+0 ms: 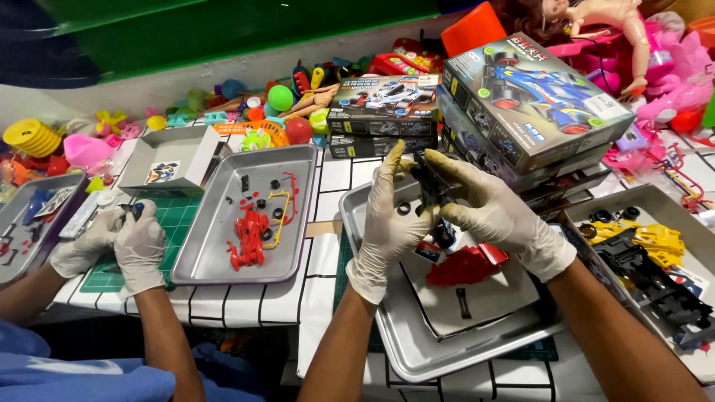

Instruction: Assembling a plastic toy racing car by fitting the body shell onto the chassis and inspecting the components.

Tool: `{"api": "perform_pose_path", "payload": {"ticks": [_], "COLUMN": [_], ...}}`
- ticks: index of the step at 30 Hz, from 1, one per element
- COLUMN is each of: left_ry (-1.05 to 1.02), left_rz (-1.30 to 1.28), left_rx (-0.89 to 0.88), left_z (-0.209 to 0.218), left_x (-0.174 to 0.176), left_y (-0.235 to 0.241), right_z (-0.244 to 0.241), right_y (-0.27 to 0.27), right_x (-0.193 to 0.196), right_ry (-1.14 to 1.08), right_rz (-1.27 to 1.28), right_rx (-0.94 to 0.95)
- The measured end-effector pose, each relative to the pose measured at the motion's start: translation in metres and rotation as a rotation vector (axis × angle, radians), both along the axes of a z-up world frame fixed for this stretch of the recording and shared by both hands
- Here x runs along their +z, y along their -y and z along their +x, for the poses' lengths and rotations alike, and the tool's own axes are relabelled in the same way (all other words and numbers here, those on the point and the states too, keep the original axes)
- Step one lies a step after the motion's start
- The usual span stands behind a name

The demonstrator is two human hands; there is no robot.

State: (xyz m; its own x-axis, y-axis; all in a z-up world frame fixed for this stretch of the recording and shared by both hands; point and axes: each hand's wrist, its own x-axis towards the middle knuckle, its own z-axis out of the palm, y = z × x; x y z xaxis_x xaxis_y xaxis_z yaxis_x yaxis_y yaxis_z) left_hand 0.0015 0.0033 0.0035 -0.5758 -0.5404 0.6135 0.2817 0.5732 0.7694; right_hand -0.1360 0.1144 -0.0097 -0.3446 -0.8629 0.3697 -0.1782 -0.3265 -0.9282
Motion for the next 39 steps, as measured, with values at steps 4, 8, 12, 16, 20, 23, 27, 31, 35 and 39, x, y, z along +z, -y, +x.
{"api": "perform_pose_path", "payload": {"ticks": [4, 8, 12, 16, 20, 23, 27, 31, 35, 39], "left_ry": [0.008, 0.001, -0.021, -0.016, -0.027, -0.020, -0.019, -0.007, 0.028, 0.060], "left_rz": [-0.053, -0.056, -0.117, -0.146, -0.143, -0.139, -0.144, -0.110, -0.048, 0.005], "left_rx": [-0.012, -0.067, -0.070, -0.082, -0.142, -0.159, -0.172, -0.170, -0.191, -0.236], "left_z": [0.000, 0.002, -0.005, -0.009, -0.013, -0.008, -0.003, -0.005, -0.007, -0.006], "left_x": [-0.003, -0.004, -0.012, -0.020, -0.024, -0.020, -0.016, -0.018, -0.022, -0.012], "left_y": [-0.002, 0.000, 0.007, 0.012, 0.015, 0.012, 0.007, 0.007, 0.011, 0.007], "right_z": [0.003, 0.002, 0.000, -0.004, -0.005, -0.001, -0.002, -0.001, 0.001, 0.002], "right_y": [-0.002, -0.004, -0.005, -0.005, -0.008, -0.010, -0.011, -0.012, -0.010, -0.010], "right_x": [0.008, 0.012, 0.012, 0.005, 0.007, 0.014, 0.017, 0.019, 0.019, 0.020], "right_ry": [0.025, 0.025, -0.036, -0.074, -0.168, -0.190, -0.215, -0.198, -0.171, -0.191], "right_rz": [-0.014, -0.029, -0.039, -0.066, -0.054, -0.054, -0.056, -0.043, -0.013, -0.008], "right_rx": [0.045, 0.051, 0.002, -0.050, -0.124, -0.147, -0.162, -0.169, -0.178, -0.183]}}
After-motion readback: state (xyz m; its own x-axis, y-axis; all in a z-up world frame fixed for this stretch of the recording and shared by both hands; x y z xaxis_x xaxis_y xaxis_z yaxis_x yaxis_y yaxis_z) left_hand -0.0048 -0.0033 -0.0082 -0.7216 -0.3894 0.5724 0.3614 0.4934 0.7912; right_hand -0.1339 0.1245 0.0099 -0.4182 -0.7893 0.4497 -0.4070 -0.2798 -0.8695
